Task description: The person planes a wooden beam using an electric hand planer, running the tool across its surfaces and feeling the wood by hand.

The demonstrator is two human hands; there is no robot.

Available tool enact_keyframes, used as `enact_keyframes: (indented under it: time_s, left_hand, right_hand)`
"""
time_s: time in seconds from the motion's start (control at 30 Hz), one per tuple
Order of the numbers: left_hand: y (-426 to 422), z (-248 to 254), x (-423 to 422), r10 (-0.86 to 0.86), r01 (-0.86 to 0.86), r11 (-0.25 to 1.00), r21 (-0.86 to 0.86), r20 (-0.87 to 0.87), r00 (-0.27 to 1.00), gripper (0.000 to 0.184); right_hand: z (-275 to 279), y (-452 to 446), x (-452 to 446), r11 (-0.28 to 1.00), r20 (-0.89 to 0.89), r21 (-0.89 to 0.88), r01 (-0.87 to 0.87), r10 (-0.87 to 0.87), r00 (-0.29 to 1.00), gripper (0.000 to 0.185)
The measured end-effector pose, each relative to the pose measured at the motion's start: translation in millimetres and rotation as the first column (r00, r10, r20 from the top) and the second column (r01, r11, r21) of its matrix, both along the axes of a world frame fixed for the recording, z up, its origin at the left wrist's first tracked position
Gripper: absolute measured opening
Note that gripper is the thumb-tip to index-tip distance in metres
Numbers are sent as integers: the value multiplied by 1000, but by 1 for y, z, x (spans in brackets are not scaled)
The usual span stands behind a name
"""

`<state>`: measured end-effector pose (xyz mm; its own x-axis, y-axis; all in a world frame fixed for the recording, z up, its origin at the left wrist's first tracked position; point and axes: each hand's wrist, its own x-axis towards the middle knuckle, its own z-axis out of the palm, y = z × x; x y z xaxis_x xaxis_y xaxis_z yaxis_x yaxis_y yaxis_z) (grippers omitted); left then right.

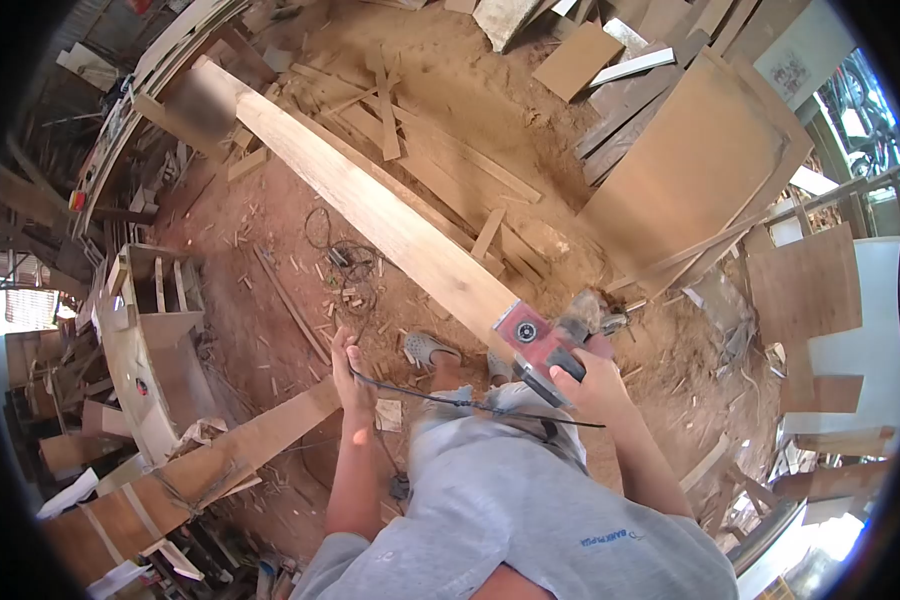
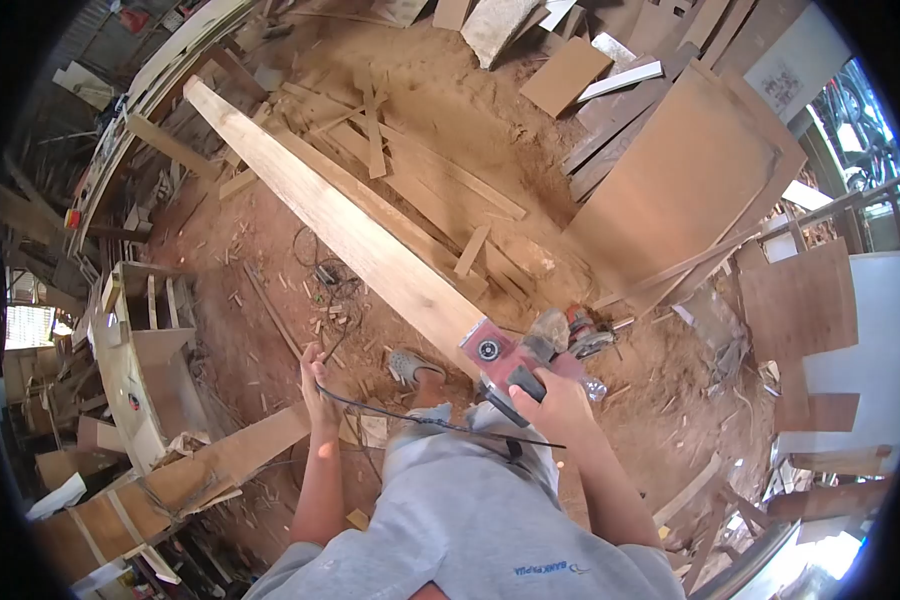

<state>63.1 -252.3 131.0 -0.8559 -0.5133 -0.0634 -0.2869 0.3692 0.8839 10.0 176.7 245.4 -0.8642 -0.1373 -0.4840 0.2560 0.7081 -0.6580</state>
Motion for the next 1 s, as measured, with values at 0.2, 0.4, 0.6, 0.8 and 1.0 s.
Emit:
enact_keyframes:
  time_s: [0.2, 0.4, 0.6, 0.8, 1.0]
  left_hand:
    - [-14, -2, -14, -114, 114, 993, 6, -27, 993, 84]
    - [-16, -4, -24, -178, 180, 980, 79, -28, 984, 94]
    - [-34, -12, -35, -161, 161, 975, 151, -8, 987, 105]
    - [-47, -16, -43, -107, 114, 972, 203, -46, 993, 110]
    - [-64, -12, -43, -60, 69, 972, 224, -46, 997, 111]
  right_hand:
    - [-4, 4, 20, 999, 12, -8, -45, 45, 999, 45]
    - [-5, -13, 33, 999, 3, 42, 3, -3, 1000, 44]
    - [-9, -32, 27, 999, 15, 36, -17, 16, 1000, 43]
    - [-8, -55, 2, 1000, -35, -5, -6, 6, 999, 43]
    - [-13, -73, -14, 1000, -9, 12, -19, 20, 1000, 43]
